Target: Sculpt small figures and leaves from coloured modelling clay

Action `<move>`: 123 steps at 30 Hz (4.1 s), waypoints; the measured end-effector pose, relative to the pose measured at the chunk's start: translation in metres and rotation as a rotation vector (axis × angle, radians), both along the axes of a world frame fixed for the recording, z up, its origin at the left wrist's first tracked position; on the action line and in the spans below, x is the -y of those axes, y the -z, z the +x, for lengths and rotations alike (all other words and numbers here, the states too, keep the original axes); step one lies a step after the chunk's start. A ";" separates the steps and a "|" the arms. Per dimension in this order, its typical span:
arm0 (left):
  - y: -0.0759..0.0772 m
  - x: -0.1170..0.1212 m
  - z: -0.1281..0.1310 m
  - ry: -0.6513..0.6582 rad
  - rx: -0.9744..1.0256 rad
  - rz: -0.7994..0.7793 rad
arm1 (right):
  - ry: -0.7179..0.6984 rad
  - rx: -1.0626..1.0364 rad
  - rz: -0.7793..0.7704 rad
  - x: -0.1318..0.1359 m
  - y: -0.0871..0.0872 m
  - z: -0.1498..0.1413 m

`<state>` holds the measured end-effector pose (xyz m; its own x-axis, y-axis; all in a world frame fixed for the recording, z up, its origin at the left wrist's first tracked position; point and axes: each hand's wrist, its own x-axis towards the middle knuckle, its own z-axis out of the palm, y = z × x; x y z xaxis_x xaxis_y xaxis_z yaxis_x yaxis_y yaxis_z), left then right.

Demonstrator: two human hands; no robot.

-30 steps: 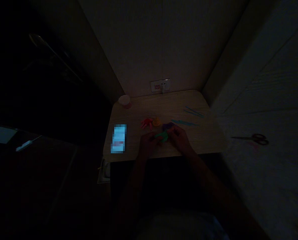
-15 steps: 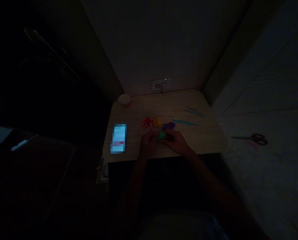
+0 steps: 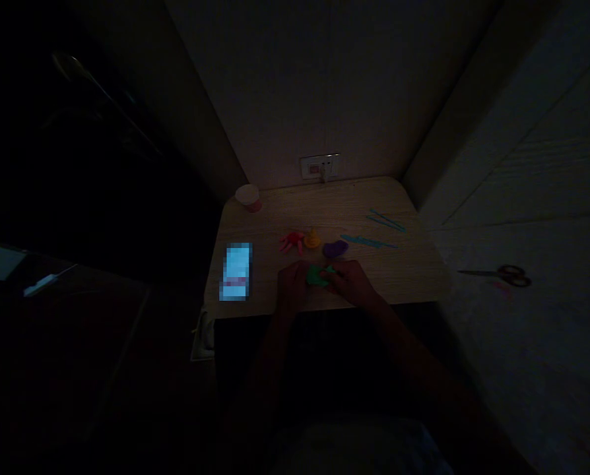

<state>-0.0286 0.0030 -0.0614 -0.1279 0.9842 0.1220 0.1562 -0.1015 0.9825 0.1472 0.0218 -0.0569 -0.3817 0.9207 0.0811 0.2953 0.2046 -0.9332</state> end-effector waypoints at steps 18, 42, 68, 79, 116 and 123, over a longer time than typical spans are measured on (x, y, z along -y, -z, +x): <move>0.008 -0.002 0.003 0.122 0.216 -0.056 | 0.164 -0.110 0.088 -0.004 0.008 -0.008; -0.007 -0.001 -0.002 0.022 0.049 -0.030 | 0.025 -0.043 0.147 -0.002 0.003 -0.005; -0.006 -0.002 -0.006 -0.088 0.092 -0.066 | 0.003 -0.038 0.080 -0.002 0.003 -0.004; 0.009 -0.007 -0.010 -0.182 0.230 -0.072 | -0.041 -0.126 -0.092 -0.002 0.006 -0.002; 0.010 0.001 -0.007 0.165 -0.052 0.037 | 0.117 -0.507 -0.069 -0.003 0.012 -0.003; 0.005 -0.002 -0.008 0.188 -0.084 0.276 | 0.101 -0.452 0.041 -0.004 0.009 -0.006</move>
<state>-0.0364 0.0050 -0.0660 0.0746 0.9182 0.3891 0.1890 -0.3961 0.8985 0.1408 0.0260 -0.0663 -0.2081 0.9442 0.2553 -0.1184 0.2348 -0.9648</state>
